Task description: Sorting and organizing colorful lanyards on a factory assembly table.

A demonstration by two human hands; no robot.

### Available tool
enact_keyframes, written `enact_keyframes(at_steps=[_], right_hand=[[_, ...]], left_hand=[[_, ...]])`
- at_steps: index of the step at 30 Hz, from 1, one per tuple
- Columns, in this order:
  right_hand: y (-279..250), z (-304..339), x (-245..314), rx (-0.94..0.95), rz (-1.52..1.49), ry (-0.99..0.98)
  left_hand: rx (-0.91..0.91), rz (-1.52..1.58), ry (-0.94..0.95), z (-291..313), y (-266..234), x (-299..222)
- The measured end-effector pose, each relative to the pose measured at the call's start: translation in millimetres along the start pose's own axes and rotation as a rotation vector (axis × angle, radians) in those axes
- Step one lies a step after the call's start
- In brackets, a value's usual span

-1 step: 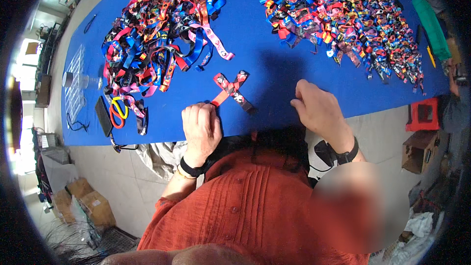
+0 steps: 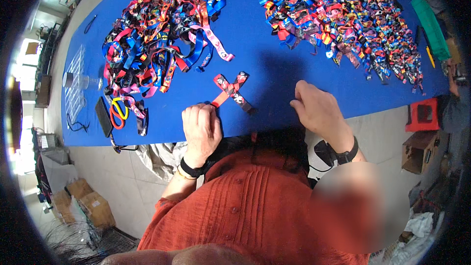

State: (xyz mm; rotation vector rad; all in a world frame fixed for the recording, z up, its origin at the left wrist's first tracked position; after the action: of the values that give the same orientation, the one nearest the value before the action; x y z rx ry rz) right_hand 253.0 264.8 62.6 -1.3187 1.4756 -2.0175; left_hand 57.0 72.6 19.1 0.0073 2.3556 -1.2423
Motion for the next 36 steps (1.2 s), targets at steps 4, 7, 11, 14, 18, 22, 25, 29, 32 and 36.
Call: enact_keyframes(at_steps=[4,7,11,14,18,22,25,29,32,36], right_hand=[[-3,-5,2,0.077,0.017,0.008],[-1,-14,9,0.073,-0.02,-0.09],[1,-40,19,0.047,-0.145,-0.106],[11,-61,21,0.023,-0.199,-0.125],[19,-79,32,0.001,-0.264,-0.212],[31,-90,37,0.068,-0.29,-0.218],[36,-93,45,0.1,-0.278,-0.218],[47,-96,48,0.028,-0.247,-0.289],[50,-96,48,0.006,-0.305,-0.285],[48,-89,58,0.013,-0.484,-0.211]], left_hand=[[-0.017,0.0,-0.003,0,0,0],[-0.025,0.015,-0.012,2,-1,0],[-0.029,0.018,-0.008,0,-2,-1],[-0.041,0.022,-0.008,1,-2,0],[-0.053,0.042,-0.016,0,-3,-1],[-0.076,0.057,-0.01,3,-2,1],[-0.037,0.038,-0.02,5,-1,3],[-0.037,0.035,-0.018,4,-2,2],[-0.034,0.028,-0.02,5,-2,3],[-0.048,0.125,-0.08,4,-3,6]])
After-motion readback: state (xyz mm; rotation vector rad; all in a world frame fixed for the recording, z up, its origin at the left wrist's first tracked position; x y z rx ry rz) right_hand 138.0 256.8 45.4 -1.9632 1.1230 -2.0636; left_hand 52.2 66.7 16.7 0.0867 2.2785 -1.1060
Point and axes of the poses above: each hand's wrist, its own z-axis away from the middle knuckle, its own y-axis out of the palm, x = y × z, the point moved 4 cm from there along -z, towards the middle knuckle, and after that the axes turned 4 degrees about -y, right-handed, at the moved point
